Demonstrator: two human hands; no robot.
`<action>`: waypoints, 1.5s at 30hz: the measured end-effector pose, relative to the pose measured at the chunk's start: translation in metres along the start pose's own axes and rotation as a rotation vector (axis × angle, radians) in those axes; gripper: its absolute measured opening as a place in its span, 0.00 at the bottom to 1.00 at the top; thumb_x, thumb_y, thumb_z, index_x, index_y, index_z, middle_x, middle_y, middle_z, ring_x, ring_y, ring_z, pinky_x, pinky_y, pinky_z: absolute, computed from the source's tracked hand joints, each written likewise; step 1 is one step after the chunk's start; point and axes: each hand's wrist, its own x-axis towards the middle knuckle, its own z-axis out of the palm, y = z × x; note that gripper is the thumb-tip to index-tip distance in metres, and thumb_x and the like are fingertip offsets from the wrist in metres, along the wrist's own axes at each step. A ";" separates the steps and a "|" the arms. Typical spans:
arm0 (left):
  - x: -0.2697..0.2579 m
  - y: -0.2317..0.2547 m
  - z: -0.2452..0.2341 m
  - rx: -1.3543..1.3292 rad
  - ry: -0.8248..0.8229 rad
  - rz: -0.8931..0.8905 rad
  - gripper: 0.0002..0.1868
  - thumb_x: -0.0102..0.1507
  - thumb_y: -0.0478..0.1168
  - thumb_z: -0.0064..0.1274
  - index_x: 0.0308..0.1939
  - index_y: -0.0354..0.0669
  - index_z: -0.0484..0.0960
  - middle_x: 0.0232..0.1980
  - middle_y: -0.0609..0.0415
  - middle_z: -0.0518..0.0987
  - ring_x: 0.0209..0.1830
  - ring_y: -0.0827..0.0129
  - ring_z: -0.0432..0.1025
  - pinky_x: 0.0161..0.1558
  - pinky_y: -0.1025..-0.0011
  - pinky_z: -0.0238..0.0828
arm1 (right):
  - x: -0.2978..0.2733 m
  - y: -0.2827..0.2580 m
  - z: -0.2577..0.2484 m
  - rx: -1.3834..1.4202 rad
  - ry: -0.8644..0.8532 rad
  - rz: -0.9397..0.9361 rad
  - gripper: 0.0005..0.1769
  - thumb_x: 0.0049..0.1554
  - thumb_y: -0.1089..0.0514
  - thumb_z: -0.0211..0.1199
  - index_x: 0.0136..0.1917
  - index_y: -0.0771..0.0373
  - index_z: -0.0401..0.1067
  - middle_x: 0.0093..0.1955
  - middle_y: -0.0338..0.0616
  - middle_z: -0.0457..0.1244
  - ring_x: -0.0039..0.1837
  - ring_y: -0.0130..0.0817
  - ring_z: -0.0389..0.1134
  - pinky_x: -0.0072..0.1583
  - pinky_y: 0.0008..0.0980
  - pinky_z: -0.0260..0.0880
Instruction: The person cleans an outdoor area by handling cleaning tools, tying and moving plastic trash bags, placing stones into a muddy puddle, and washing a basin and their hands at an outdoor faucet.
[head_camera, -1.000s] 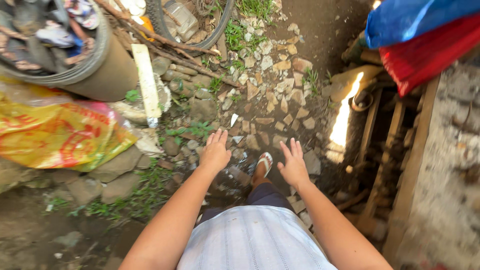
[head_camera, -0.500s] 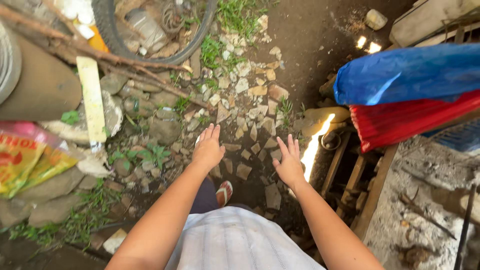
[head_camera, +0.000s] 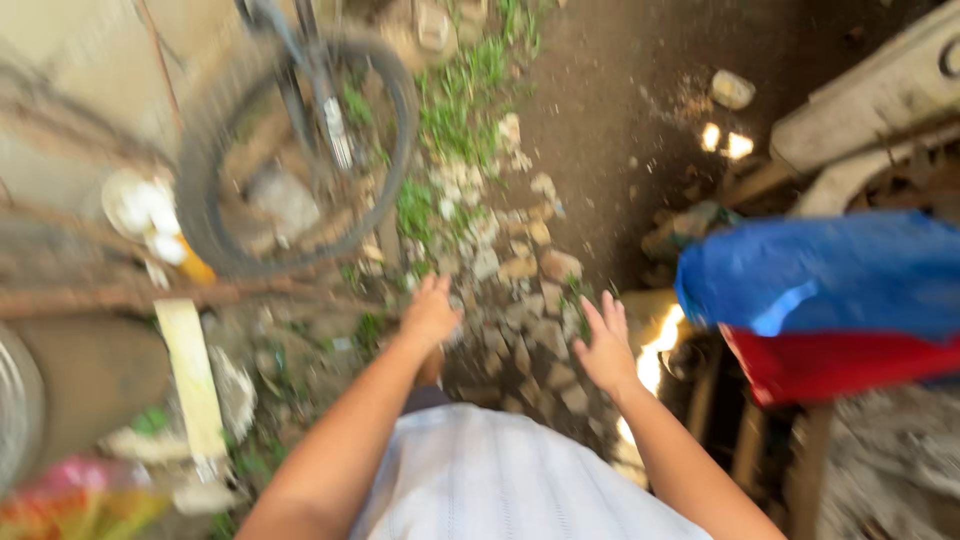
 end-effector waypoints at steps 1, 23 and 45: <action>0.018 0.004 -0.022 0.016 0.013 0.009 0.43 0.60 0.46 0.61 0.77 0.49 0.58 0.82 0.46 0.49 0.80 0.47 0.51 0.74 0.56 0.54 | 0.017 -0.006 0.003 0.014 0.017 -0.004 0.46 0.50 0.60 0.69 0.79 0.49 0.55 0.86 0.54 0.36 0.84 0.57 0.34 0.79 0.46 0.42; 0.314 0.156 -0.184 -0.302 0.360 0.283 0.09 0.54 0.36 0.60 0.29 0.43 0.74 0.35 0.45 0.81 0.38 0.43 0.76 0.42 0.52 0.72 | 0.402 -0.081 -0.090 0.153 0.122 -0.035 0.14 0.45 0.65 0.69 0.31 0.66 0.62 0.35 0.53 0.62 0.39 0.54 0.64 0.44 0.44 0.66; 0.717 0.427 -0.251 -0.120 -0.087 0.160 0.66 0.54 0.45 0.69 0.80 0.62 0.30 0.84 0.41 0.30 0.82 0.43 0.41 0.72 0.54 0.55 | 0.816 0.030 -0.275 0.074 -0.179 0.098 0.54 0.51 0.59 0.70 0.82 0.42 0.44 0.87 0.51 0.24 0.87 0.47 0.19 0.79 0.44 0.37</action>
